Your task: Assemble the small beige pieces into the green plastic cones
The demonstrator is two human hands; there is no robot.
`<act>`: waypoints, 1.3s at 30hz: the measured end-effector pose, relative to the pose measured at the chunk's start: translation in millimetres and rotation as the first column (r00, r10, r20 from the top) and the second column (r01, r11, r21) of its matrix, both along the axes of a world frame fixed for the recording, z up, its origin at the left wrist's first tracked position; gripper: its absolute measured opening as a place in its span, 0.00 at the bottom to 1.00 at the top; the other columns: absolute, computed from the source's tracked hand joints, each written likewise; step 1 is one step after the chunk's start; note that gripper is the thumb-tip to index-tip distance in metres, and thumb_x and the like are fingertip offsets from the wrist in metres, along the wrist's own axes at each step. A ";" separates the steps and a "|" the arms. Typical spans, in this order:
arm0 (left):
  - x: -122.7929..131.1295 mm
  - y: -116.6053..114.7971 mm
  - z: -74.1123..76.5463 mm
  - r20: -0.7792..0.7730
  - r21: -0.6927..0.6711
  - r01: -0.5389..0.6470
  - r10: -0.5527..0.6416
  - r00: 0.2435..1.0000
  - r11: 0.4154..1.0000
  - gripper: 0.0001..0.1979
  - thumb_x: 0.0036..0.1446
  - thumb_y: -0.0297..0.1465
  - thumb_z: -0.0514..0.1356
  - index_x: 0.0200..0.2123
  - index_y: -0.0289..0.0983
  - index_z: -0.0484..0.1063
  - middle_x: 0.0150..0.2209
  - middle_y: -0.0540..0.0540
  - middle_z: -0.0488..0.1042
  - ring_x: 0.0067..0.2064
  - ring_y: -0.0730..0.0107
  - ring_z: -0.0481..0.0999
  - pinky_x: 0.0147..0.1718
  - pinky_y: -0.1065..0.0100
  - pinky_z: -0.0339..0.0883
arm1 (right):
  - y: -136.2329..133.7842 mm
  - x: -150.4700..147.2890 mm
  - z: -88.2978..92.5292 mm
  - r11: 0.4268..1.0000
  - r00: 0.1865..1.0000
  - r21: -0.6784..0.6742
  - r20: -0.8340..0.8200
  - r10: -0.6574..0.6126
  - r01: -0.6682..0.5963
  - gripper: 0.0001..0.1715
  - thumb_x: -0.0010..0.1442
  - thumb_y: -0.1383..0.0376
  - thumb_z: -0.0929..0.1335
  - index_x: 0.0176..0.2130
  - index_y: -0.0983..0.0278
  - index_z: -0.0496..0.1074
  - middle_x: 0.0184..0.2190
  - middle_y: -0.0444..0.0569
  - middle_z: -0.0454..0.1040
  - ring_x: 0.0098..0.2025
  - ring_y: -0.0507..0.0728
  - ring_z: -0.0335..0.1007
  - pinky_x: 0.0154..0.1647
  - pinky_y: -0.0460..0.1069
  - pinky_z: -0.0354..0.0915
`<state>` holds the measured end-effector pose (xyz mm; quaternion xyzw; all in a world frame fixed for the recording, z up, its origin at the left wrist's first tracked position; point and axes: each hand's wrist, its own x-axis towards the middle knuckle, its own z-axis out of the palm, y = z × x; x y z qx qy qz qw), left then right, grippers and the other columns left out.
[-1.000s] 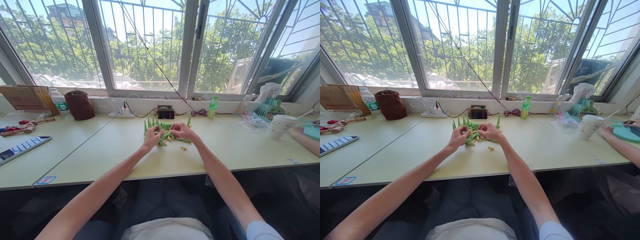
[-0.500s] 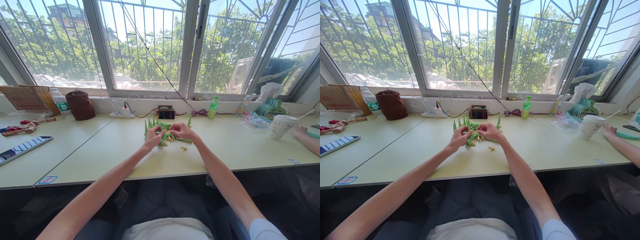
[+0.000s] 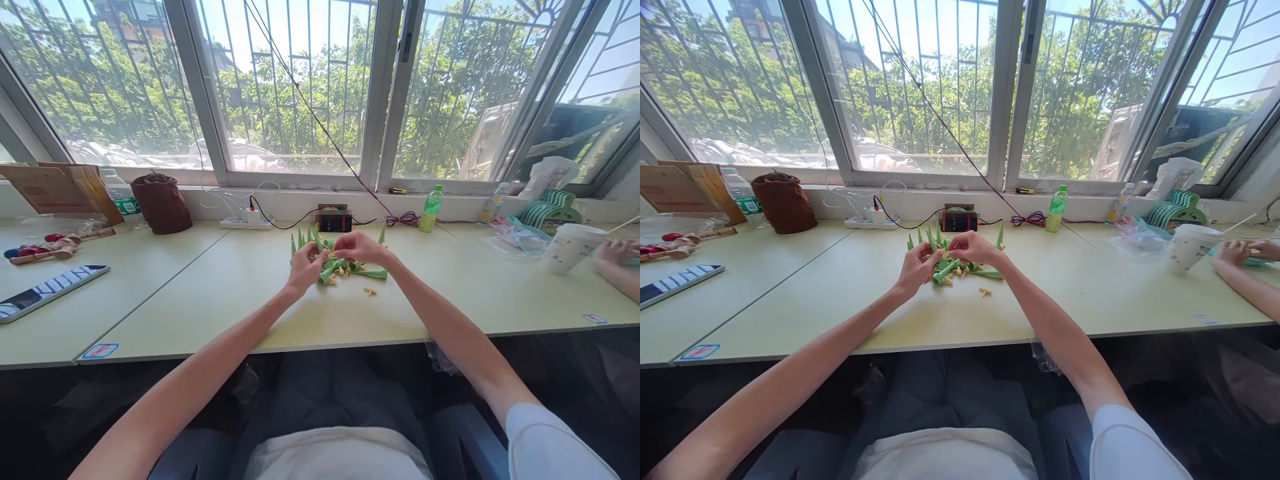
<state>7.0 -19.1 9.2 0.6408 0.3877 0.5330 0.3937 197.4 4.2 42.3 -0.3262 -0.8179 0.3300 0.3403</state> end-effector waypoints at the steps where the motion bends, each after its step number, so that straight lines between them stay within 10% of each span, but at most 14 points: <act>1: -0.3 -0.2 -0.2 0.011 -0.007 0.006 -0.006 1.000 1.000 0.13 0.53 0.39 0.61 0.38 0.37 0.68 0.27 0.52 0.72 0.14 0.83 0.58 0.10 0.75 0.49 | 0.8 -0.7 -0.8 1.000 1.000 -0.001 -0.008 -0.001 0.001 0.19 0.52 0.54 0.72 0.35 0.68 0.73 0.25 0.45 0.73 0.23 0.49 0.65 0.22 0.44 0.61; 13: -1.5 2.3 -6.0 0.009 -0.036 0.054 -0.054 0.999 0.998 0.13 0.52 0.37 0.63 0.36 0.37 0.65 0.26 0.54 0.69 0.11 0.85 0.56 0.08 0.74 0.49 | -1.9 -2.7 -27.9 0.998 0.987 -0.020 -0.148 -0.059 0.057 0.19 0.52 0.55 0.72 0.36 0.68 0.74 0.24 0.44 0.72 0.22 0.48 0.63 0.21 0.44 0.59; 39: 1.1 -1.7 -3.1 -0.111 0.050 0.032 -0.026 0.993 0.998 0.13 0.53 0.38 0.61 0.38 0.37 0.66 0.33 0.49 0.74 0.12 0.85 0.59 0.08 0.75 0.51 | -13.0 -4.2 -27.1 0.991 0.990 -0.010 -0.030 -0.137 0.137 0.26 0.60 0.47 0.65 0.26 0.66 0.67 0.17 0.42 0.66 0.18 0.48 0.60 0.21 0.45 0.57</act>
